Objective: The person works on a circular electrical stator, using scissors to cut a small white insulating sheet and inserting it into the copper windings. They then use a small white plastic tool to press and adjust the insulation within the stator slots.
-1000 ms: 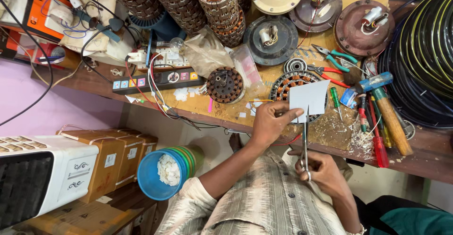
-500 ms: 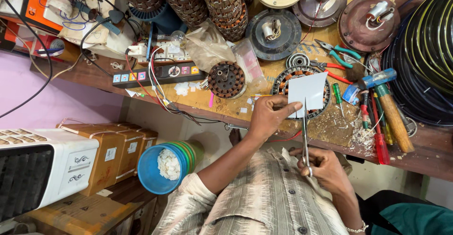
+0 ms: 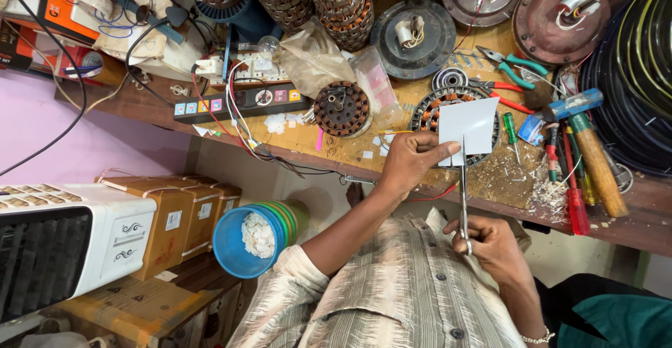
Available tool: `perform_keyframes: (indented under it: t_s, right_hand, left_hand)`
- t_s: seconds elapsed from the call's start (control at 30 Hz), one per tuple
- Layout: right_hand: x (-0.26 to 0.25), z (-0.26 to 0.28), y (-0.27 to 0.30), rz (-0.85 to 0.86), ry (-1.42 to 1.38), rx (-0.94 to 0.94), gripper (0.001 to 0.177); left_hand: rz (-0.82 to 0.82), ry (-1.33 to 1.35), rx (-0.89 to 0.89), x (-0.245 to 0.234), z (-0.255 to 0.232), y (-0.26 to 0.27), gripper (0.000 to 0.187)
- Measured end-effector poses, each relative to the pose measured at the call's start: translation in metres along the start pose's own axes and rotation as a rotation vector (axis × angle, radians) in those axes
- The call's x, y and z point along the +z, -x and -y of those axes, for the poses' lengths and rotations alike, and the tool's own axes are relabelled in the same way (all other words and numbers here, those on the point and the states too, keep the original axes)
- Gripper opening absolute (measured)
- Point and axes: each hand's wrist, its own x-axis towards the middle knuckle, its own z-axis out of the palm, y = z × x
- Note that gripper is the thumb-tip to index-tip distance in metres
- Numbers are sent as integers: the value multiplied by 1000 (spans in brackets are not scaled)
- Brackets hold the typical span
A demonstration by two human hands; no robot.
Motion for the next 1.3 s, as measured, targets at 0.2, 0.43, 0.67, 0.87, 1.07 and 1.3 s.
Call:
perform_keyframes:
  t_s: [0.2,0.43,0.67,0.87,1.07,1.3]
  right_hand:
    - [4,7,1,-10,19,42,28]
    - [11,24,7,-7,-36,87,27]
    - [0,15,8,10,-11,23,28]
    - [4,16,9,-39,36,62,24]
    - [-2,10,17,-5,-32,-83,25]
    - [8,10,13,23,-91,-65,28]
  left_hand:
    - [24,35,-42,0,1,-4,29]
    - [57,84,-60,2,-10,1,28]
    - [86,103,-64,1,-8,-2,27]
    - [81,139,-55,3,-2,-5,28]
    - [92,148,-122,12,5,-5,29]
    - [85,215,-65,9,0,-2,28]
